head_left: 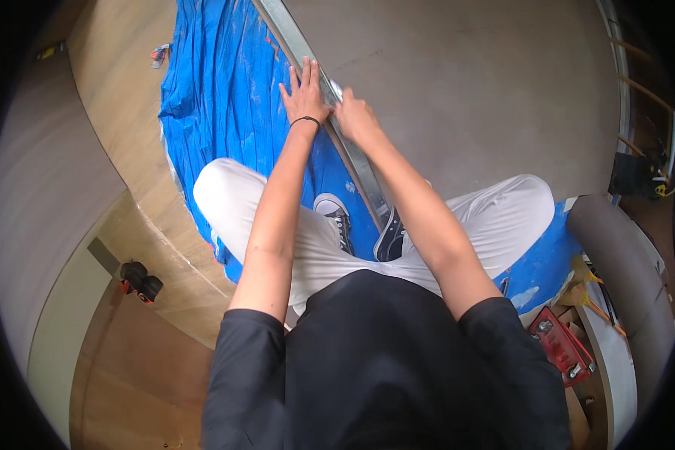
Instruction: The person uses a utility knife and a straight edge to score a sheet of wallboard, then turns the sheet over to continue the process.
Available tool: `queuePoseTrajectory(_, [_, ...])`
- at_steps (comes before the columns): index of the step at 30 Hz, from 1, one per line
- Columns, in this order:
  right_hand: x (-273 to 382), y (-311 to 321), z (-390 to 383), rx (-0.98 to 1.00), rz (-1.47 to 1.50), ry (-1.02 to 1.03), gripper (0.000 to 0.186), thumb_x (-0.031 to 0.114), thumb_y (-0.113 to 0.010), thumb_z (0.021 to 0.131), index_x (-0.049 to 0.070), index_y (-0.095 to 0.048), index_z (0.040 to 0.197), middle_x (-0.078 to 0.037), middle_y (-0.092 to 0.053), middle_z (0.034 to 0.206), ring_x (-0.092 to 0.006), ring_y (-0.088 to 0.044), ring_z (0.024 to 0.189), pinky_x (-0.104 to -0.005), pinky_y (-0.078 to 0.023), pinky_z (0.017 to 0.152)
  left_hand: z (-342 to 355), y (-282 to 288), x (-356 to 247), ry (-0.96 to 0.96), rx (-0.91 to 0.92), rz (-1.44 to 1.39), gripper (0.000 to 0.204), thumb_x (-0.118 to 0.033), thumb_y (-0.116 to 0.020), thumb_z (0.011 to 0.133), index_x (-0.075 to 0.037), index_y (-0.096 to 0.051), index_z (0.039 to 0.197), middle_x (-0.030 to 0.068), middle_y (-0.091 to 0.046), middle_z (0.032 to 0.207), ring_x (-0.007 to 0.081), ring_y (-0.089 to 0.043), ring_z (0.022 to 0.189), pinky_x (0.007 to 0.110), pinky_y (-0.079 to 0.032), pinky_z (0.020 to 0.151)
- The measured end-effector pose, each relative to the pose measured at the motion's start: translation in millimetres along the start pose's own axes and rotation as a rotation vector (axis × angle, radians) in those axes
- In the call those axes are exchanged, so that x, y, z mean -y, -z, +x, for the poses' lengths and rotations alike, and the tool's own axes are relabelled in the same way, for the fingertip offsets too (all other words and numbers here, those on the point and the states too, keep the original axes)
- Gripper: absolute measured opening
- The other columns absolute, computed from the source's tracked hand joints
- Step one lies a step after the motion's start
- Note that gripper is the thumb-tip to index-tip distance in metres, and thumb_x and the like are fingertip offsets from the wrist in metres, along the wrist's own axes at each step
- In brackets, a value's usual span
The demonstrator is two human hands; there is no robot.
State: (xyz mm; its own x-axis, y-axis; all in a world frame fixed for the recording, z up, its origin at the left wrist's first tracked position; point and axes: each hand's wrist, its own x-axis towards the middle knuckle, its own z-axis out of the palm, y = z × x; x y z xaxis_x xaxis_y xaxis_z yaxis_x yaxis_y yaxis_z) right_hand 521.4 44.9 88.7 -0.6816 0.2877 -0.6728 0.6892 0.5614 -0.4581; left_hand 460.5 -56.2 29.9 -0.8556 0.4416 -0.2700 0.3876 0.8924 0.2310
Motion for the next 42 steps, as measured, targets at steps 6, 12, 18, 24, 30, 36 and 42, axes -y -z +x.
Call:
queuePoseTrajectory(6, [-48, -21, -73, -0.001, 0.014, -0.058, 0.026, 0.025, -0.047, 0.097, 0.003, -0.042, 0.11, -0.032, -0.064, 0.087, -0.0517, -0.062, 0.084, -0.0597, -0.049, 0.072, 5, 41, -16, 0.03, 0.222, 0.046, 0.128, -0.035, -0.092, 0.049, -0.018, -0.02, 0.153, -0.0023, -0.014, 0.161, 0.0301, -0.017, 0.147, 0.057, -0.023, 0.114])
queuePoseTrajectory(12, [-105, -55, -182, 0.121, -0.075, -0.188, 0.028, 0.024, -0.047, 0.096, -0.001, -0.043, 0.109, -0.034, -0.063, 0.08, -0.0517, -0.063, 0.078, -0.06, -0.049, 0.071, -1, 40, -9, 0.034, 0.236, 0.034, 0.129, -0.034, -0.092, 0.048, -0.017, -0.019, 0.153, -0.0017, -0.014, 0.161, 0.0312, -0.017, 0.147, 0.057, -0.024, 0.114])
queuePoseTrajectory(18, [-27, 30, -81, -0.06, 0.032, -0.018, 0.032, 0.029, -0.048, 0.096, -0.001, -0.047, 0.105, -0.032, -0.064, 0.082, -0.0512, -0.062, 0.079, -0.0584, -0.049, 0.071, 3, 36, -10, 0.01, 0.185, 0.043, 0.127, -0.033, -0.092, 0.049, -0.015, -0.021, 0.153, -0.0002, -0.015, 0.16, 0.0317, -0.019, 0.146, 0.057, -0.027, 0.112])
queuePoseTrajectory(24, [28, 26, 51, -0.191, 0.137, 0.154, 0.038, 0.036, -0.046, 0.096, -0.001, -0.048, 0.106, -0.035, -0.063, 0.088, -0.0528, -0.06, 0.087, -0.0581, -0.047, 0.076, 5, 35, -15, 0.01, 0.19, 0.038, 0.126, -0.031, -0.091, 0.05, -0.017, -0.02, 0.153, 0.0003, -0.014, 0.161, 0.0325, -0.019, 0.146, 0.057, -0.028, 0.112])
queuePoseTrajectory(30, [41, 14, 68, -0.168, 0.139, 0.108, 0.039, 0.037, -0.044, 0.096, 0.001, -0.048, 0.11, -0.033, -0.064, 0.096, -0.0534, -0.06, 0.092, -0.0586, -0.047, 0.08, 4, 34, -12, 0.012, 0.189, 0.024, 0.126, -0.031, -0.091, 0.051, -0.019, -0.018, 0.153, 0.0001, -0.013, 0.161, 0.0335, -0.018, 0.146, 0.058, -0.028, 0.111])
queuePoseTrajectory(36, [46, 16, 63, -0.149, 0.067, 0.101, 0.034, 0.032, -0.044, 0.097, 0.001, -0.047, 0.111, -0.03, -0.066, 0.098, -0.0474, -0.063, 0.095, -0.0555, -0.049, 0.083, 4, 23, -8, -0.002, 0.143, 0.016, 0.126, -0.031, -0.091, 0.051, -0.019, -0.018, 0.153, 0.0005, -0.012, 0.161, 0.034, -0.017, 0.146, 0.06, -0.028, 0.11])
queuePoseTrajectory(42, [49, 21, 64, -0.123, 0.061, 0.086, 0.032, 0.03, -0.044, 0.098, 0.001, -0.048, 0.111, -0.03, -0.066, 0.099, -0.047, -0.063, 0.095, -0.0547, -0.05, 0.083, 5, 19, -7, -0.002, 0.125, 0.017, 0.122, -0.031, -0.089, 0.052, -0.019, -0.02, 0.153, -0.0004, -0.01, 0.162, 0.0337, -0.018, 0.146, 0.06, -0.027, 0.11])
